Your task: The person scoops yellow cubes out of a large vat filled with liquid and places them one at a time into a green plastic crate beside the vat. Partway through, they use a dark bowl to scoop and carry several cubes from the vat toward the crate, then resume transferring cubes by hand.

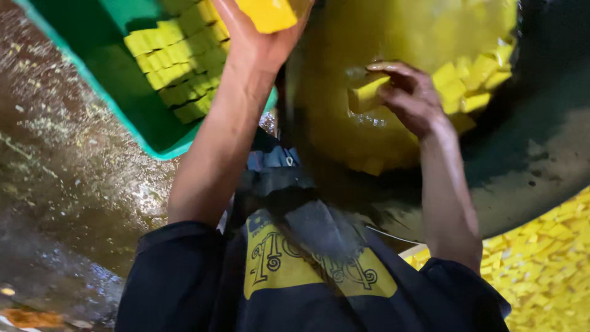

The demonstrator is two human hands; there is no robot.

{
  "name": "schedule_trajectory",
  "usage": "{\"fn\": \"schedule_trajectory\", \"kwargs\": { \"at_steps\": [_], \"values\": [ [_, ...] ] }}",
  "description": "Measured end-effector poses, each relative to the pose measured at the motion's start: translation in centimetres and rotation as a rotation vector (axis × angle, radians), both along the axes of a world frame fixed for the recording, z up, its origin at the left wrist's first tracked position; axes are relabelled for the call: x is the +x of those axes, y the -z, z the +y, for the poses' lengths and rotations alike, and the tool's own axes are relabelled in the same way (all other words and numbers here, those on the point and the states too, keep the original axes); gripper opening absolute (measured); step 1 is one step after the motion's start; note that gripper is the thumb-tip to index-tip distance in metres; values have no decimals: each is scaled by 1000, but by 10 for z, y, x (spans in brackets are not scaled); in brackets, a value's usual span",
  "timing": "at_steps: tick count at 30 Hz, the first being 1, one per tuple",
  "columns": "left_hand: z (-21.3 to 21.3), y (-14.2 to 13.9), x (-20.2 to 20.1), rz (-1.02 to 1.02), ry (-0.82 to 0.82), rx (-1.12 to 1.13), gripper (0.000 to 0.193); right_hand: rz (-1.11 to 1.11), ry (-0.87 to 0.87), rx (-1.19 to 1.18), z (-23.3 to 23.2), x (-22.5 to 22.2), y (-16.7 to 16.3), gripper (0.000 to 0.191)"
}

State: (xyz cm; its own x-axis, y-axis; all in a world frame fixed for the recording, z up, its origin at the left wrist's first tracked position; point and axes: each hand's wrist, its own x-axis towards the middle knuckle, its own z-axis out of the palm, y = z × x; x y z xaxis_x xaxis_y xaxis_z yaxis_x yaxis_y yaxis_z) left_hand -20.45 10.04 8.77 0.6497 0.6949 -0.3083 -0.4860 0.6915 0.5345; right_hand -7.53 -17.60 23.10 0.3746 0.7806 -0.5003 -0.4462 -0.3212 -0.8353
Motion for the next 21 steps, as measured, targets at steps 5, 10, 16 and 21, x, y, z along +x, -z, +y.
{"fn": "schedule_trajectory", "kwargs": {
  "at_steps": [5, 10, 16, 21],
  "values": [
    [15, -3, -55, -247, 2, -391, 55, -445, -179, 92, 125, -73, -83, 45],
    [28, -5, -101, -213, 125, -280, 55, -781, -302, 19, 223, -139, -52, 62],
    [52, 41, -154, -123, 98, -535, 64, -298, -409, 69, 292, -184, 48, 91],
    [118, 118, -173, 32, -167, -556, 86, 237, -534, -100, 377, -174, 147, 55]
  ]
}}
